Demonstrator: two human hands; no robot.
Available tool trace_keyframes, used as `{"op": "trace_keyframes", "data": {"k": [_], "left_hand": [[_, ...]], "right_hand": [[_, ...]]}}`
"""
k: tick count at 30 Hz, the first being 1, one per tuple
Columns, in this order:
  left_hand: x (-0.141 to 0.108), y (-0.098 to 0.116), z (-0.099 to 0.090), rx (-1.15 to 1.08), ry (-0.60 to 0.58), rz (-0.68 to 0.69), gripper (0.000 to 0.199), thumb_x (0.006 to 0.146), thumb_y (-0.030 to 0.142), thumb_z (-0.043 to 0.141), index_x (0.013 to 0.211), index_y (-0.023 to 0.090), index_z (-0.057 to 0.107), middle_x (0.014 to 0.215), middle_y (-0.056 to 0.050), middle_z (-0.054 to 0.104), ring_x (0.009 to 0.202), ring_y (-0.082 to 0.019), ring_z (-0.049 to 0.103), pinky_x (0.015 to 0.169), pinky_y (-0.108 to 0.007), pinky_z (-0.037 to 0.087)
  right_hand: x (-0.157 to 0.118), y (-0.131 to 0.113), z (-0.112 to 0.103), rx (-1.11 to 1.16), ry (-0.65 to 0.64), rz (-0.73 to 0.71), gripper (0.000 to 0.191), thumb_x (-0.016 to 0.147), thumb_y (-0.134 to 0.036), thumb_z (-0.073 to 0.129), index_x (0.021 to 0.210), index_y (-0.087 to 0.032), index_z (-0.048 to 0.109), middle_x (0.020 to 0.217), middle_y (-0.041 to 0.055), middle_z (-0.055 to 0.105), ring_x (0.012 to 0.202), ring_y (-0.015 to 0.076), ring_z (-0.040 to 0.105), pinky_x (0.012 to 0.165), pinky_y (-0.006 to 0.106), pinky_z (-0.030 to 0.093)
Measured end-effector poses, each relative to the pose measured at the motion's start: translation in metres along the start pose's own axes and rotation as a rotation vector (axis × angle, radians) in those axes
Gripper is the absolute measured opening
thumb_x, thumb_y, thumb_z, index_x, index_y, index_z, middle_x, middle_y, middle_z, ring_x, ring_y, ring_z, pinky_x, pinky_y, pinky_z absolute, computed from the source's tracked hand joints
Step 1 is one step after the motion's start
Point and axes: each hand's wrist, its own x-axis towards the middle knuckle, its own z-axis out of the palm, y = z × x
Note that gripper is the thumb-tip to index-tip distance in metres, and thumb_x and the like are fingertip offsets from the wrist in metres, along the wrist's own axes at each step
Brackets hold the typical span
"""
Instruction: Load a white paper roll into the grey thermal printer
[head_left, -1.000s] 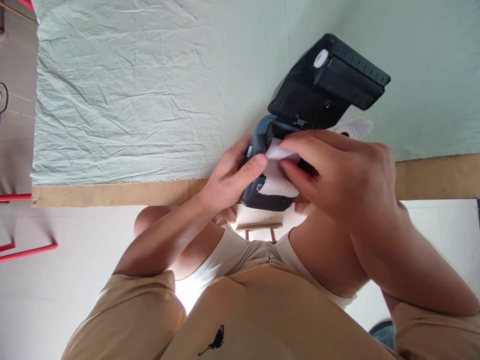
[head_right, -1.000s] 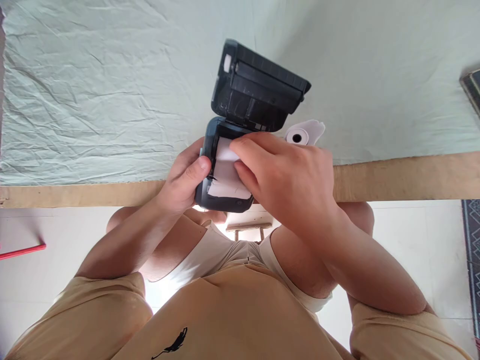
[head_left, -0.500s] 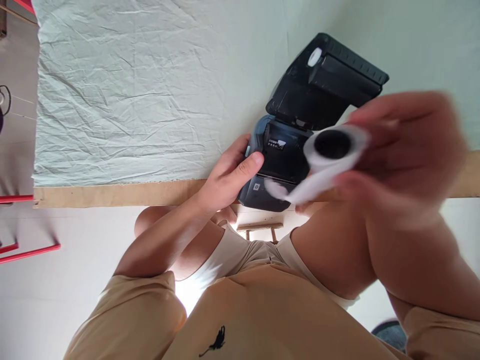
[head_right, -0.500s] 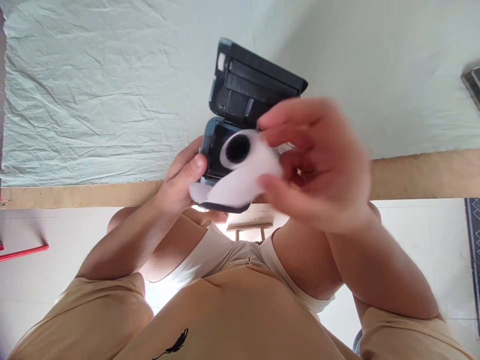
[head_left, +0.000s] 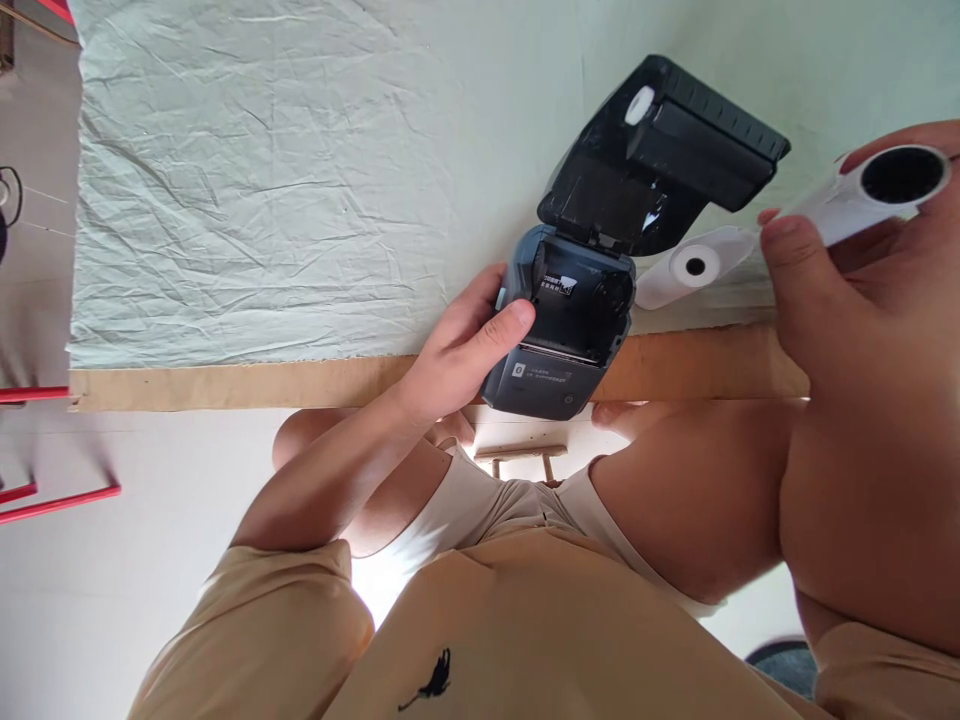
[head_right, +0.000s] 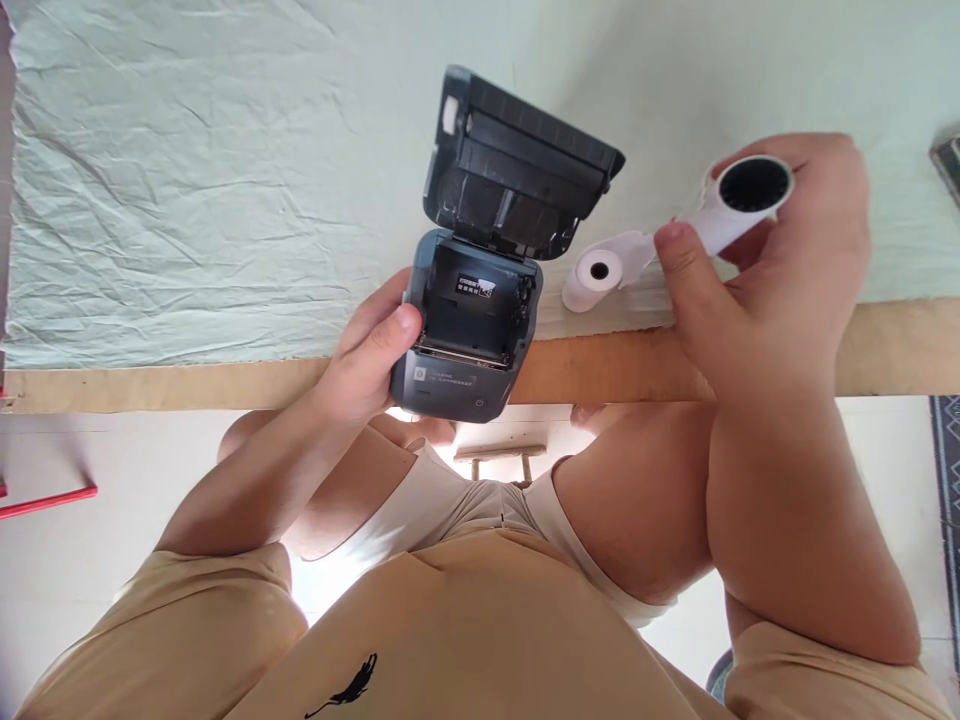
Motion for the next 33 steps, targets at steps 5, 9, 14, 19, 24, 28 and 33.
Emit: {"op": "trace_keyframes", "data": {"k": [5,9,14,19,24,28,33], "left_hand": [[0.001,-0.002,-0.001,0.004,-0.011,0.003,0.079,0.096,0.101,0.093,0.128,0.029,0.085,0.121,-0.009,0.091,0.108,-0.034,0.086,0.091,-0.047,0.074],[0.000,-0.003,0.000,-0.009,0.004,0.032,0.079,0.100,0.102,0.088,0.128,0.028,0.086,0.121,-0.009,0.091,0.106,-0.031,0.085,0.091,-0.045,0.074],[-0.003,0.005,0.005,-0.031,-0.002,-0.011,0.073,0.100,0.097,0.094,0.126,0.029,0.083,0.120,-0.009,0.091,0.112,-0.035,0.090,0.092,-0.049,0.077],[-0.001,0.009,0.004,0.028,-0.003,-0.044,0.077,0.098,0.099,0.094,0.129,0.030,0.080,0.112,-0.010,0.092,0.122,-0.042,0.094,0.096,-0.056,0.080],[-0.001,0.010,0.004,0.017,-0.004,-0.026,0.075,0.099,0.095,0.096,0.130,0.028,0.082,0.122,-0.013,0.094,0.125,-0.043,0.094,0.101,-0.058,0.082],[-0.003,0.012,0.006,-0.026,-0.012,-0.039,0.069,0.101,0.089,0.097,0.131,0.029,0.083,0.127,-0.012,0.095,0.124,-0.041,0.094,0.100,-0.057,0.082],[0.001,0.006,0.001,-0.002,-0.012,-0.043,0.075,0.095,0.095,0.099,0.130,0.030,0.084,0.128,-0.012,0.094,0.120,-0.039,0.092,0.096,-0.053,0.080]], "right_hand": [[0.003,-0.002,0.004,-0.217,-0.099,0.129,0.073,0.086,-0.055,0.111,0.147,-0.032,0.078,0.124,0.0087,0.092,0.104,0.0283,0.086,0.084,0.045,0.063],[0.000,0.000,0.003,-0.287,-0.187,0.196,0.073,0.083,-0.041,0.103,0.151,-0.033,0.077,0.130,0.0095,0.094,0.094,0.0273,0.084,0.077,0.044,0.056],[-0.002,-0.027,-0.005,-0.065,-0.055,-0.258,0.077,0.088,-0.033,0.073,0.166,-0.034,0.077,0.154,0.0130,0.089,0.138,0.0411,0.088,0.113,0.061,0.064],[-0.016,-0.061,0.011,-0.212,0.014,-0.370,0.051,0.099,-0.046,0.084,0.149,-0.033,0.082,0.134,0.0149,0.094,0.115,0.0396,0.085,0.096,0.055,0.055],[-0.025,-0.048,0.026,-0.372,-0.014,-0.230,0.047,0.108,-0.077,0.089,0.123,-0.033,0.088,0.102,0.0118,0.088,0.111,0.0349,0.077,0.095,0.051,0.046],[-0.022,-0.047,0.032,-0.274,0.139,-0.309,0.065,0.109,-0.094,0.078,0.117,-0.030,0.089,0.100,0.0094,0.084,0.124,0.0412,0.084,0.117,0.065,0.051],[-0.021,-0.073,0.022,-0.090,-0.006,-0.393,0.025,0.116,-0.053,0.084,0.131,-0.033,0.083,0.110,0.0054,0.091,0.109,0.0302,0.089,0.106,0.050,0.065]]}}
